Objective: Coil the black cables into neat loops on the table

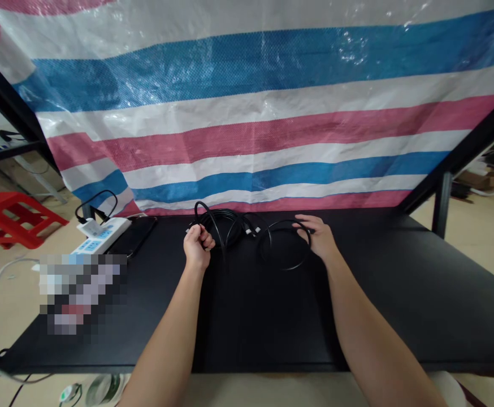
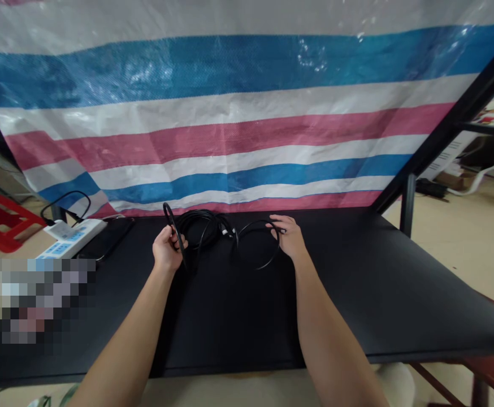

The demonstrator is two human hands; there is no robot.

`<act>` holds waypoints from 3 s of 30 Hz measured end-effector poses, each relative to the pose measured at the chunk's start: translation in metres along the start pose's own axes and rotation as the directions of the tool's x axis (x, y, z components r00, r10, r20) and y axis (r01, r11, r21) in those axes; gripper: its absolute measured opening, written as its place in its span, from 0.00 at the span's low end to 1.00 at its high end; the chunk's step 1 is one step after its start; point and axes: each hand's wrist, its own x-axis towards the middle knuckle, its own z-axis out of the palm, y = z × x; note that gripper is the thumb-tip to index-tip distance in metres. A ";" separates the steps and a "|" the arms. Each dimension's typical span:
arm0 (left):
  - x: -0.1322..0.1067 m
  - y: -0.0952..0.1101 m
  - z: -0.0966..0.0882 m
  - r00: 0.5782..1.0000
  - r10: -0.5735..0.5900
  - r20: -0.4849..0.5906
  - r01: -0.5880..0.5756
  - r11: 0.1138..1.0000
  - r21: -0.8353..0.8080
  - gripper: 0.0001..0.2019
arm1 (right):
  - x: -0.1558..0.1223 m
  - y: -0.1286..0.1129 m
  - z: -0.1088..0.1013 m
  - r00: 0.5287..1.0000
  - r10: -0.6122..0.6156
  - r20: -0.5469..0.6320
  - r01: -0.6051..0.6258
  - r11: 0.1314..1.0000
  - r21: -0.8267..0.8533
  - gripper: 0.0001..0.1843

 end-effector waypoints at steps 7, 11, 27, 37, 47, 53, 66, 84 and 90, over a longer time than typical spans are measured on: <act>0.002 -0.002 -0.004 0.999 0.001 0.042 -0.002 1.000 0.028 0.11 | -0.003 0.017 0.015 0.992 0.043 0.116 0.005 0.924 -0.383 0.06; 0.001 -0.001 -0.003 0.997 0.013 0.073 -0.014 1.000 0.004 0.11 | -0.003 0.023 0.012 0.990 0.116 0.084 -0.050 0.828 -0.558 0.03; 0.012 0.023 -0.017 0.996 0.078 0.049 -0.063 0.965 -0.256 0.16 | 0.010 0.023 -0.033 0.889 0.418 -0.188 -0.166 0.675 0.719 0.05; 0.007 0.027 -0.013 0.997 0.032 -0.073 -0.051 0.959 -0.279 0.18 | 0.001 -0.007 -0.027 0.927 0.354 -0.127 -0.161 0.679 0.716 0.12; 0.005 0.023 -0.004 0.994 -0.027 -0.101 -0.005 0.953 -0.304 0.17 | -0.006 -0.010 0.012 0.978 0.188 -0.095 -0.191 0.981 -0.020 0.24; 0.001 0.020 0.000 0.994 -0.102 -0.041 0.089 0.965 -0.248 0.13 | -0.001 -0.021 0.009 0.939 0.328 -0.104 -0.276 0.899 0.340 0.23; -0.012 -0.008 0.013 0.971 -0.175 0.165 0.171 0.984 0.037 0.18 | -0.014 -0.023 0.038 0.977 0.065 -0.202 -0.079 0.995 -0.062 0.28; -0.030 -0.028 0.020 0.900 -0.201 0.386 0.194 0.979 0.056 0.30 | -0.023 -0.063 0.054 0.868 0.279 0.410 -0.493 0.403 0.771 0.36; -0.027 -0.028 0.021 0.956 -0.210 0.203 0.210 0.977 0.023 0.28 | -0.031 -0.065 0.073 0.847 0.294 0.443 -0.531 0.438 0.725 0.35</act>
